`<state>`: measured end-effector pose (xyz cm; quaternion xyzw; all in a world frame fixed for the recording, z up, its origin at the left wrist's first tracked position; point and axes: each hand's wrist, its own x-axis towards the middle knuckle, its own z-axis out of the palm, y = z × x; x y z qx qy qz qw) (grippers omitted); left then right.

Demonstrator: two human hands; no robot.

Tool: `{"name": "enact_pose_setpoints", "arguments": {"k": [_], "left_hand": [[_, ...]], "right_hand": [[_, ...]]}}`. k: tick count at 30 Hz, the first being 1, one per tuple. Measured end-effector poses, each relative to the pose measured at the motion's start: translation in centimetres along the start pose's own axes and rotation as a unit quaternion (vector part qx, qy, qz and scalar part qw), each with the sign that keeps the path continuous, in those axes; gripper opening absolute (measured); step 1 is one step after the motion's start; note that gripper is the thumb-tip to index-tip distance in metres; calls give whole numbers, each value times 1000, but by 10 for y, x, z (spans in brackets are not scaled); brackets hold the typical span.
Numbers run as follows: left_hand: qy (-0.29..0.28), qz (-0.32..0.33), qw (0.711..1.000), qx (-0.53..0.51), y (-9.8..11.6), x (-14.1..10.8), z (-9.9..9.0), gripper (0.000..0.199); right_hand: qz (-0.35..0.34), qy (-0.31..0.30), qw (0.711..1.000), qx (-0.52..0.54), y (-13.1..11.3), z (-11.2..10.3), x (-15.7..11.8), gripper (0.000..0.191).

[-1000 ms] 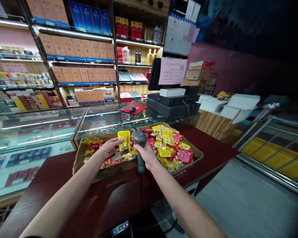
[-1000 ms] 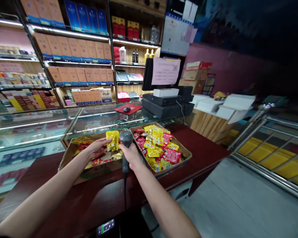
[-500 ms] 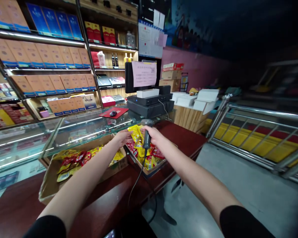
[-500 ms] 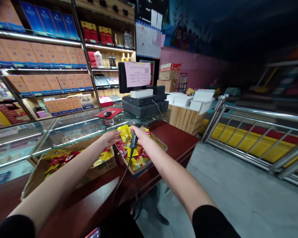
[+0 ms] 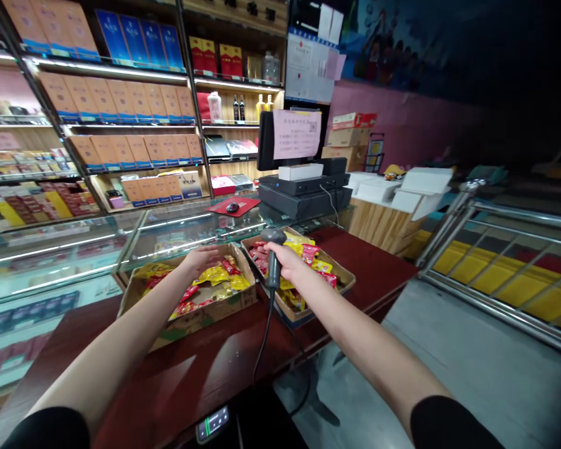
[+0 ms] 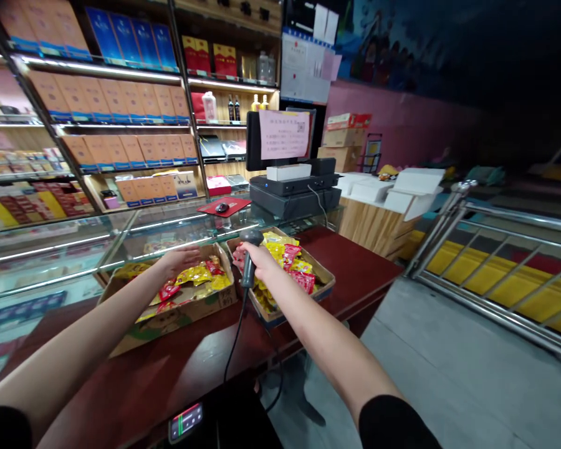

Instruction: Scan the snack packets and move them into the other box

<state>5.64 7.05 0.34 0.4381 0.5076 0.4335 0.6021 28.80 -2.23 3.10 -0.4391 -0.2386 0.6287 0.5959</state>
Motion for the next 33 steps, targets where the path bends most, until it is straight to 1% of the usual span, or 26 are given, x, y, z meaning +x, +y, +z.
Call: {"name": "enact_pose_setpoints", "arguments": {"k": [3, 5, 7, 8, 9, 10, 12, 13, 14, 15, 16, 17, 19, 22, 27, 31, 33], "left_hand": [[18, -9, 999, 30, -7, -10, -37, 33], [35, -16, 997, 72, -15, -18, -58, 36], [46, -8, 988, 145, -25, -26, -77, 37], [47, 0, 978, 202, -29, -29, -84, 36], [43, 11, 962, 271, -33, -33, -91, 33], [38, 22, 936, 349, -37, -36, -97, 29], [24, 23, 869, 493, -43, -41, -106, 23], [21, 19, 838, 545, -45, -43, -109, 24], [21, 16, 814, 580, -47, -45, -111, 27], [25, 15, 800, 600, -49, -46, -112, 30], [33, 23, 795, 605, -51, -47, -112, 33], [43, 40, 798, 600, -54, -48, -111, 36], [56, 83, 815, 571, -59, -49, -110, 40], [46, 128, 840, 525, -68, -50, -108, 40], [57, 125, 866, 480, -72, -52, -111, 43], [35, 108, 888, 446, -69, -50, -115, 49], [13, 105, 901, 420, -66, -50, -114, 40]], "right_hand": [[40, -21, 999, -4, 23, 26, -3, 4], [66, -34, 997, -6, 41, 41, -5, 5], [85, -47, 995, -9, 59, 52, -7, 7], [92, -54, 994, -10, 68, 57, -8, 8], [98, -61, 993, -12, 76, 61, -9, 9], [101, -69, 992, -15, 85, 65, -10, 9], [101, -86, 991, -27, 99, 71, -12, 9], [95, -92, 991, -36, 105, 74, -13, 9], [85, -97, 991, -47, 110, 75, -14, 9], [72, -99, 991, -57, 114, 76, -15, 10], [60, -102, 991, -66, 117, 77, -16, 11], [50, -104, 991, -73, 119, 77, -16, 13], [43, -111, 990, -80, 121, 76, -17, 15], [49, -118, 988, -83, 120, 75, -19, 15], [50, -113, 987, -98, 118, 75, -23, 12], [59, -117, 987, -96, 117, 74, -25, 9], [68, -120, 987, -85, 116, 73, -24, 10]]}}
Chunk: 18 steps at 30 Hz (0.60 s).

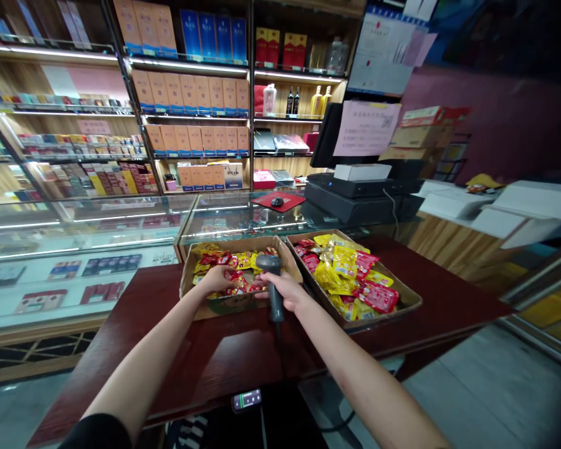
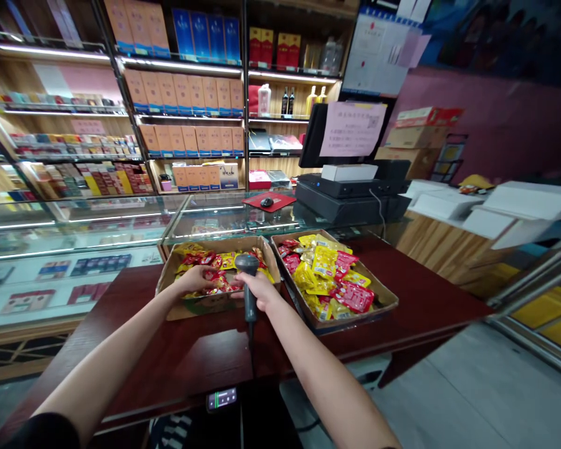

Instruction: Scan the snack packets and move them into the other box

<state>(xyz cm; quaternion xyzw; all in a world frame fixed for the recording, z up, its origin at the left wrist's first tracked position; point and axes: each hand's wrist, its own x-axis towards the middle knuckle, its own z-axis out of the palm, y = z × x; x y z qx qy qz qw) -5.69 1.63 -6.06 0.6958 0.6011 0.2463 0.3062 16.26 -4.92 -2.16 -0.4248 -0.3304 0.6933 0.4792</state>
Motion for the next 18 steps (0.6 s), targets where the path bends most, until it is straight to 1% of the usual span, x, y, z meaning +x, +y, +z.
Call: {"name": "enact_pose_setpoints", "arguments": {"k": [2, 3, 6, 8, 10, 12, 15, 18], "left_hand": [[10, 23, 999, -20, 5, 0, -2, 28], [33, 44, 998, -23, 9, -1, -3, 24], [140, 135, 980, -38, 26, -8, -7, 16], [181, 194, 962, -71, 37, -16, -9, 17], [179, 234, 949, -108, 45, -23, -10, 20], [163, 256, 944, -130, 47, -29, -10, 23], [157, 245, 947, -134, 45, -32, -10, 23], [169, 239, 949, -119, 40, -30, -11, 22]], "right_hand": [[15, -13, 1000, 21, -2, -3, 1, 10], [27, -19, 999, 37, -4, -4, 2, 10], [71, -22, 992, 103, -12, -7, 5, 6], [91, -6, 986, 136, -18, -6, 8, 7], [92, 0, 983, 156, -24, -4, 10, 12], [86, -14, 982, 169, -28, 0, 12, 16], [77, -27, 981, 173, -26, 4, 17, 18], [56, -16, 985, 163, -20, 4, 24, 16]]}}
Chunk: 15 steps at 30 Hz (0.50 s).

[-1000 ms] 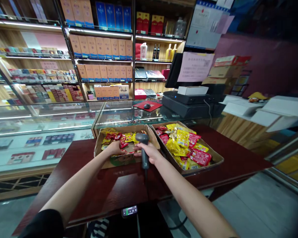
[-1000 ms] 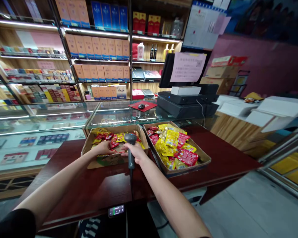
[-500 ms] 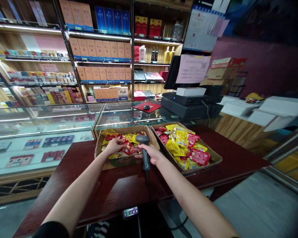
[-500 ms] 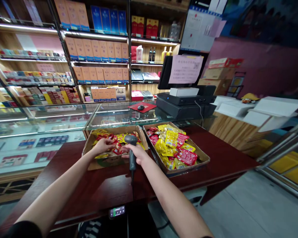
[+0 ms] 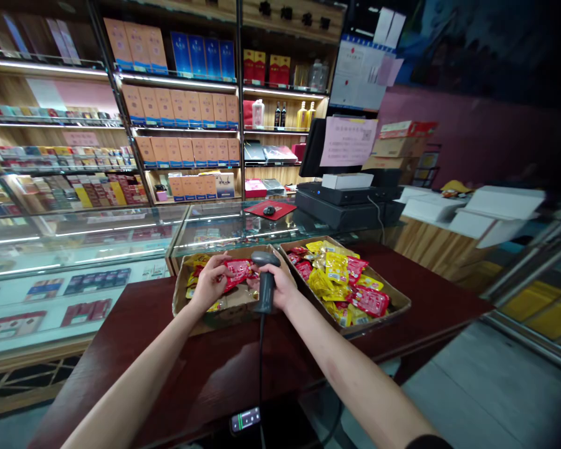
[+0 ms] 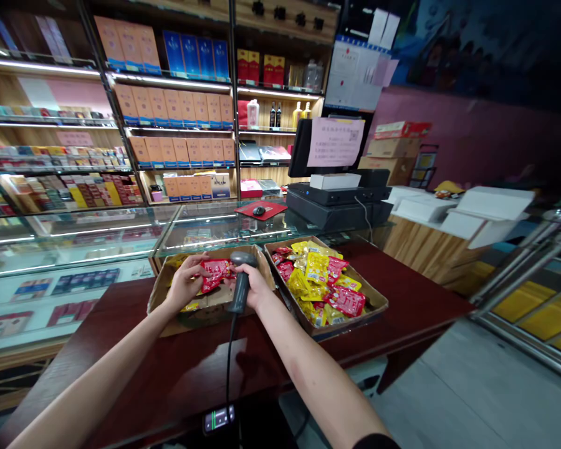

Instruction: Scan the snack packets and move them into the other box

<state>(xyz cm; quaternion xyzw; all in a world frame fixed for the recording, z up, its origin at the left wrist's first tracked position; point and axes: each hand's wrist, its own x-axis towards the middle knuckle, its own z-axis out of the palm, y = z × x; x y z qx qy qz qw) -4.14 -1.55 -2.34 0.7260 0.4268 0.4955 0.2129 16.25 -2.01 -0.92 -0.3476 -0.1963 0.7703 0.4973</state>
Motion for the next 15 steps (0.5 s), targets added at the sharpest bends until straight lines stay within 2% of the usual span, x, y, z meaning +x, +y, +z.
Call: {"name": "enact_pose_setpoints", "arguments": {"k": [4, 6, 8, 10, 12, 15], "left_hand": [[-14, 11, 1000, -20, -7, 4, 3, 23], [-11, -24, 997, -78, -9, 5, 6, 32], [-19, -79, 985, -151, -10, 7, 10, 50], [-53, -142, 966, -211, -11, 7, 11, 59], [-93, -201, 940, -258, -11, 8, 10, 53], [-101, -276, 894, -338, -13, 10, 7, 39]], "right_hand": [[-19, 4, 1000, -15, 2, -3, 3, 18], [-23, 3, 1000, -3, 3, -1, 1, 19], [-35, 0, 999, 16, 4, 3, -2, 19], [-50, 9, 998, 30, 7, 8, -3, 18], [-56, 23, 997, 39, 12, 12, -2, 18], [-55, 27, 997, 46, 21, 16, 1, 17]]}}
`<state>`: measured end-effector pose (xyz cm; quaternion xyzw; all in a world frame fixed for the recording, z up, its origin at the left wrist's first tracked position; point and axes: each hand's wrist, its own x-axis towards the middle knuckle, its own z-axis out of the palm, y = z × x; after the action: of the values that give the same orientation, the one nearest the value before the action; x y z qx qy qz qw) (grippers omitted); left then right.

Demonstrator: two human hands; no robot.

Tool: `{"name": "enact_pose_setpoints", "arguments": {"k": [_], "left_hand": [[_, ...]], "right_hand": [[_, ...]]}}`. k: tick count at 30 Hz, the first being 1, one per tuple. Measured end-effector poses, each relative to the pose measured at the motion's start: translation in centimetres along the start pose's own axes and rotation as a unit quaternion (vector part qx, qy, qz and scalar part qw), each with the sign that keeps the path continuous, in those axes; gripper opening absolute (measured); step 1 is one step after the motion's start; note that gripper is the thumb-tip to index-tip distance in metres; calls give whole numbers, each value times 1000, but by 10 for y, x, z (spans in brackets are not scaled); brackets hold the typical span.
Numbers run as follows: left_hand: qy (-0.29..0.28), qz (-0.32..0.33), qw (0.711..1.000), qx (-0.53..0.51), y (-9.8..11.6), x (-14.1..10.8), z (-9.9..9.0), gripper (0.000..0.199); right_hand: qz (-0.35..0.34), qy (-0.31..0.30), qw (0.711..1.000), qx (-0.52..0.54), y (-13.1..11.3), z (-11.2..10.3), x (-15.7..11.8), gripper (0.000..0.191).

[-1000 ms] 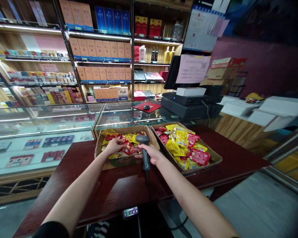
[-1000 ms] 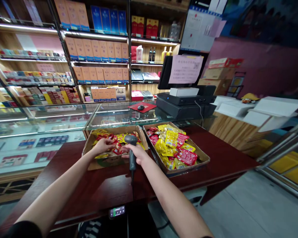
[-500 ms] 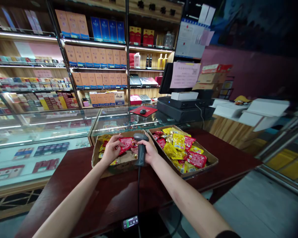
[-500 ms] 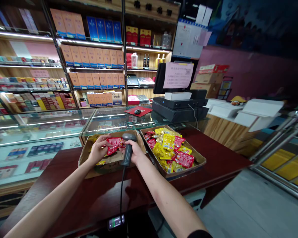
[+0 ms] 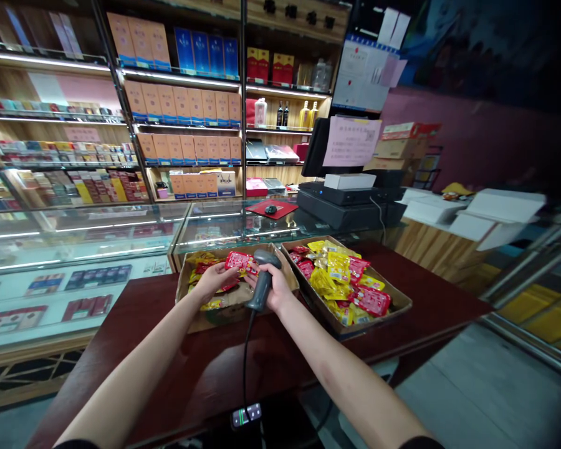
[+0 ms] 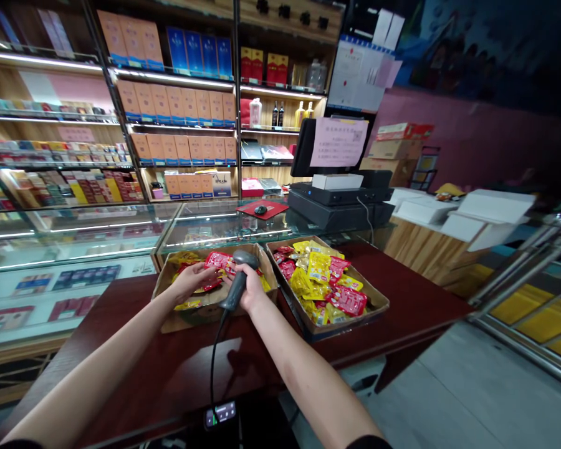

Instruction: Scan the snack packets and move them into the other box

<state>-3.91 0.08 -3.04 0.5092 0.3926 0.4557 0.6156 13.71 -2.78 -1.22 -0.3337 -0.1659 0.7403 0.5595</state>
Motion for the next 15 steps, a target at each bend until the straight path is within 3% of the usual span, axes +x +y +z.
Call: {"name": "enact_pose_setpoints", "arguments": {"k": [6, 9, 12, 15], "left_hand": [[68, -80, 978, -178, 1, 21, -3, 22], [98, -78, 970, -210, 0, 34, 1, 20], [80, -60, 978, -184, -2, 42, 7, 24], [26, -65, 989, -129, -7, 43, 11, 30]], "right_hand": [[5, -18, 1000, -24, 15, 6, -6, 18], [-10, 11, 998, -60, 11, 4, -6, 20], [-38, 30, 994, -100, -3, -3, 2, 20], [12, -20, 991, -135, -19, -11, 12, 16]]}}
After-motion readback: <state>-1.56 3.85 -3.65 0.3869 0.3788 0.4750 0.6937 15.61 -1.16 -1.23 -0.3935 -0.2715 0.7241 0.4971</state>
